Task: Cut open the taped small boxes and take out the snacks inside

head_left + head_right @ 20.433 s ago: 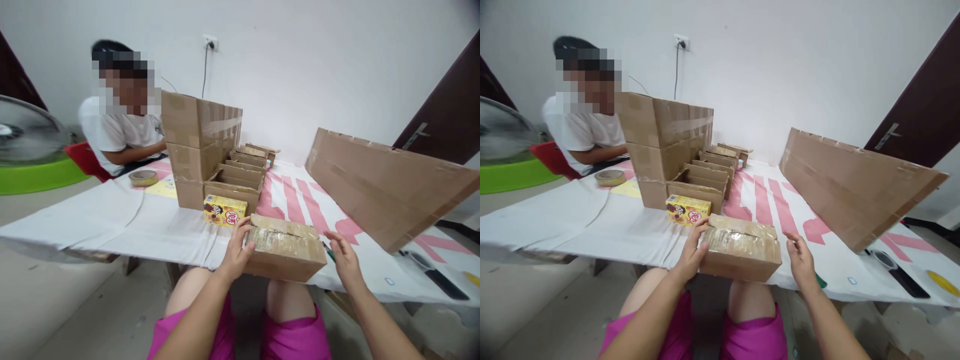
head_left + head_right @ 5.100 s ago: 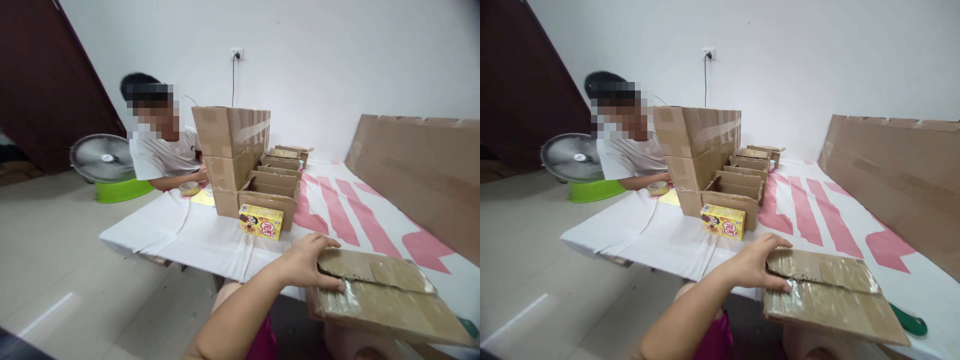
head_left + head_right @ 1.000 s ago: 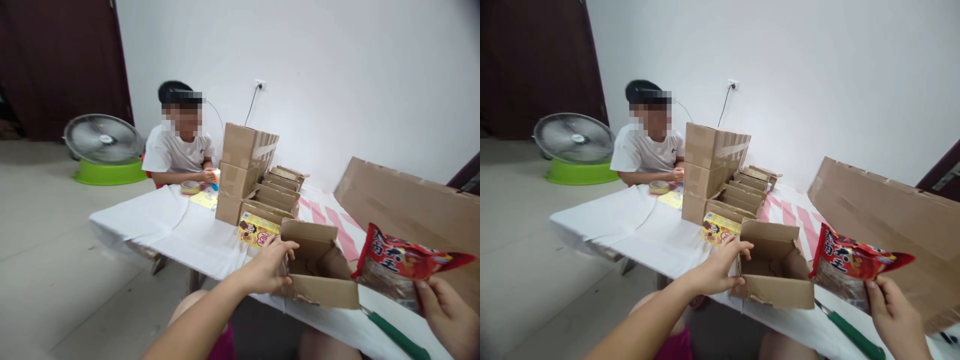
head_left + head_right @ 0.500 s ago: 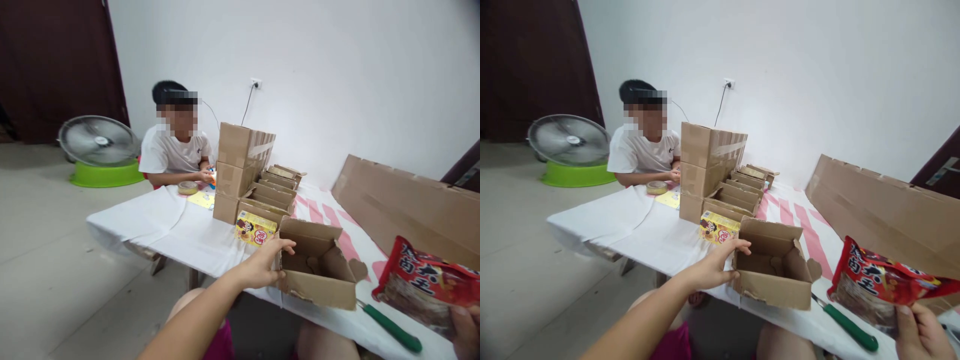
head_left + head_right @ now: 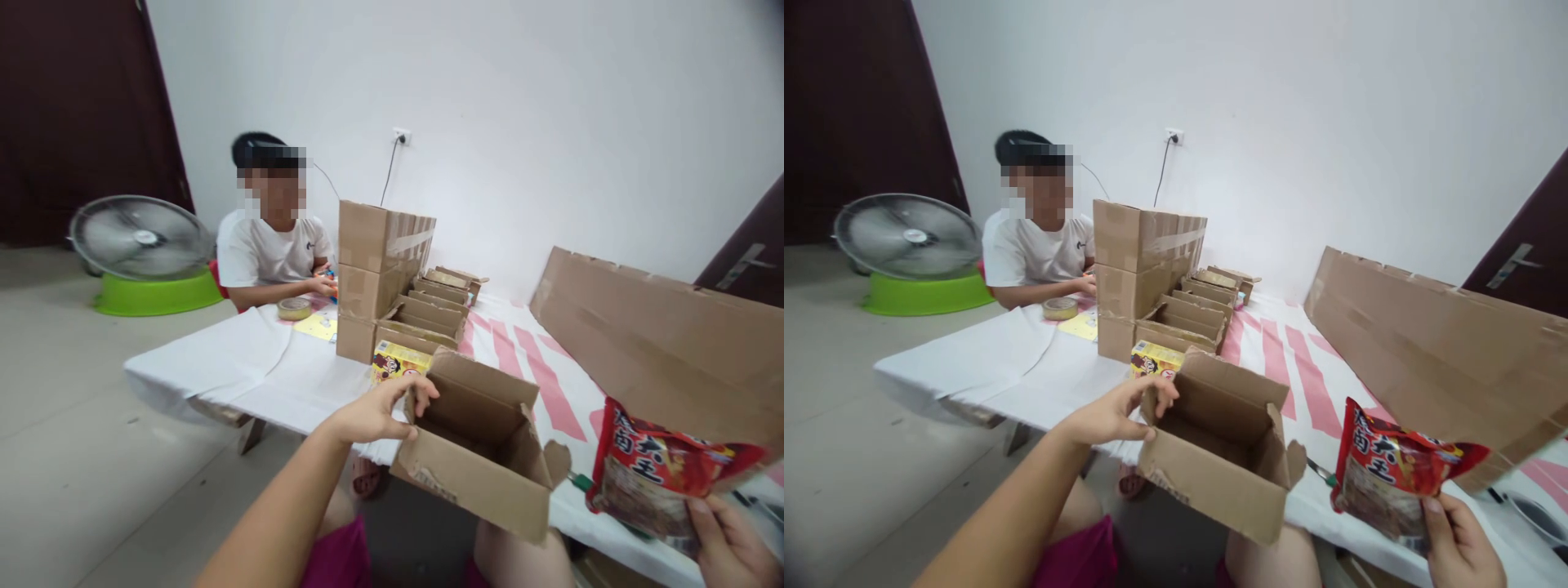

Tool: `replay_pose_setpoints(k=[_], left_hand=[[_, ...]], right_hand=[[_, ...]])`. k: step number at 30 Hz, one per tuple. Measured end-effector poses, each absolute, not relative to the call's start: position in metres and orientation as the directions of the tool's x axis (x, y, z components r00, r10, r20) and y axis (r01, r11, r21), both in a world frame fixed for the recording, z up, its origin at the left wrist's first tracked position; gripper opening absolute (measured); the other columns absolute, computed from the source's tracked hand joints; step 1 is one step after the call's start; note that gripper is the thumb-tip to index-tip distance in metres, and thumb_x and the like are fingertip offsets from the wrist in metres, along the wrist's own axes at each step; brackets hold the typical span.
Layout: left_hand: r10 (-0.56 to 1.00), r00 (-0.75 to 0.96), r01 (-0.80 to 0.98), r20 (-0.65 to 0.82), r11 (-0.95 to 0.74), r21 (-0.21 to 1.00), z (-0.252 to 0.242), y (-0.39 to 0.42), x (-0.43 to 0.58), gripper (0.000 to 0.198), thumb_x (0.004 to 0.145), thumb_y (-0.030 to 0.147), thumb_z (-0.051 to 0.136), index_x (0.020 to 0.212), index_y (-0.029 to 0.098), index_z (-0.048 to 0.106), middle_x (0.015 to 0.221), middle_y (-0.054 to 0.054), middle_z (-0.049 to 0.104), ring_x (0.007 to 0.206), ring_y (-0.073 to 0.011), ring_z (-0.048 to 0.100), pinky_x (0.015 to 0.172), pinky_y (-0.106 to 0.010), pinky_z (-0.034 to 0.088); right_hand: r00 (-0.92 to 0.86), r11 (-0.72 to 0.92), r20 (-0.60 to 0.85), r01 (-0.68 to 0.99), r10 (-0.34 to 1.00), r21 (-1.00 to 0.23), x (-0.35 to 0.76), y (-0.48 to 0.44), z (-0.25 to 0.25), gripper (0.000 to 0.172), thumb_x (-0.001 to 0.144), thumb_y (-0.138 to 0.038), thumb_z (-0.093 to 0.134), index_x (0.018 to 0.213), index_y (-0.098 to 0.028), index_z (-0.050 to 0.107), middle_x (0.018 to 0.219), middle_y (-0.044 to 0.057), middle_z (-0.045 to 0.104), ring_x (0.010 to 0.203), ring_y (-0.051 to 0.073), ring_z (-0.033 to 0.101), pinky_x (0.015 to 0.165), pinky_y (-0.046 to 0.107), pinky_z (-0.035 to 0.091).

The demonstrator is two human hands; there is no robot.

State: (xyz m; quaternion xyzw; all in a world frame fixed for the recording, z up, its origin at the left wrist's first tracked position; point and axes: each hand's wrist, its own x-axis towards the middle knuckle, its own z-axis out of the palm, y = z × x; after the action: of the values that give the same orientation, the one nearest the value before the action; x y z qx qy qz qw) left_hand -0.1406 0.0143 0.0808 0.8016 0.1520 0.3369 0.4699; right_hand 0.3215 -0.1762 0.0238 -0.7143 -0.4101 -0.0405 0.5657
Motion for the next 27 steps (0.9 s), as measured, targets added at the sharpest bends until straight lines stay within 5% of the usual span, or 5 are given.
replay_pose_setpoints(k=[8,13,16,20,27], left_hand=[[0.721,0.599,0.133,0.35,-0.52,0.844,0.072,0.007,-0.207,0.046,0.072,0.036,0.073,0.112,0.021,0.055,0.089,-0.001,0.057,0.082,-0.0162,0.056,0.075,-0.027,0.045],[0.788,0.472,0.449,0.395,-0.601,0.661,0.079,0.012,-0.242,0.042,0.078,0.035,0.063,0.116,0.021,0.052,0.109,-0.007,0.06,0.108,-0.0244,0.055,0.097,-0.04,0.043],[0.801,0.261,0.61,0.539,-0.57,0.551,0.071,0.022,-0.246,0.057,0.077,0.037,0.06,0.128,0.02,0.043,0.136,-0.013,0.046,0.122,-0.0302,0.047,0.1,-0.049,0.042],[0.766,-0.05,0.718,0.641,-0.419,0.556,0.051,0.029,-0.236,0.076,0.07,0.035,0.062,0.138,0.017,0.032,0.14,-0.017,0.04,0.108,-0.029,0.056,0.087,-0.049,0.051],[0.576,-0.116,0.795,0.809,-0.435,0.423,0.056,0.005,-0.197,0.041,0.071,0.029,0.052,0.11,0.019,0.058,0.123,-0.011,0.056,0.123,-0.0324,0.047,0.105,-0.055,0.038]], right_hand=[[0.613,0.028,0.424,0.548,0.666,-0.836,0.31,-0.163,0.029,0.045,0.067,-0.07,0.059,0.076,-0.026,0.062,0.067,0.005,0.064,0.065,0.025,0.059,0.055,0.035,0.048],[0.507,0.11,0.462,0.578,0.728,-0.808,0.298,-0.154,0.01,0.036,0.076,-0.057,0.055,0.081,-0.022,0.063,0.071,0.004,0.067,0.068,0.021,0.061,0.061,0.03,0.05],[0.469,0.117,0.464,0.598,0.752,-0.793,0.282,-0.154,0.006,0.034,0.079,-0.054,0.052,0.079,-0.021,0.062,0.07,0.003,0.065,0.066,0.02,0.06,0.061,0.029,0.049],[0.421,0.112,0.443,0.613,0.791,-0.782,0.264,-0.155,0.007,0.032,0.081,-0.052,0.05,0.072,-0.022,0.059,0.062,0.001,0.061,0.061,0.019,0.055,0.059,0.029,0.045],[0.478,0.056,0.393,0.577,0.785,-0.815,0.268,-0.154,-0.014,0.04,0.079,-0.058,0.051,0.068,-0.02,0.059,0.063,0.003,0.063,0.062,0.019,0.056,0.061,0.03,0.044]])
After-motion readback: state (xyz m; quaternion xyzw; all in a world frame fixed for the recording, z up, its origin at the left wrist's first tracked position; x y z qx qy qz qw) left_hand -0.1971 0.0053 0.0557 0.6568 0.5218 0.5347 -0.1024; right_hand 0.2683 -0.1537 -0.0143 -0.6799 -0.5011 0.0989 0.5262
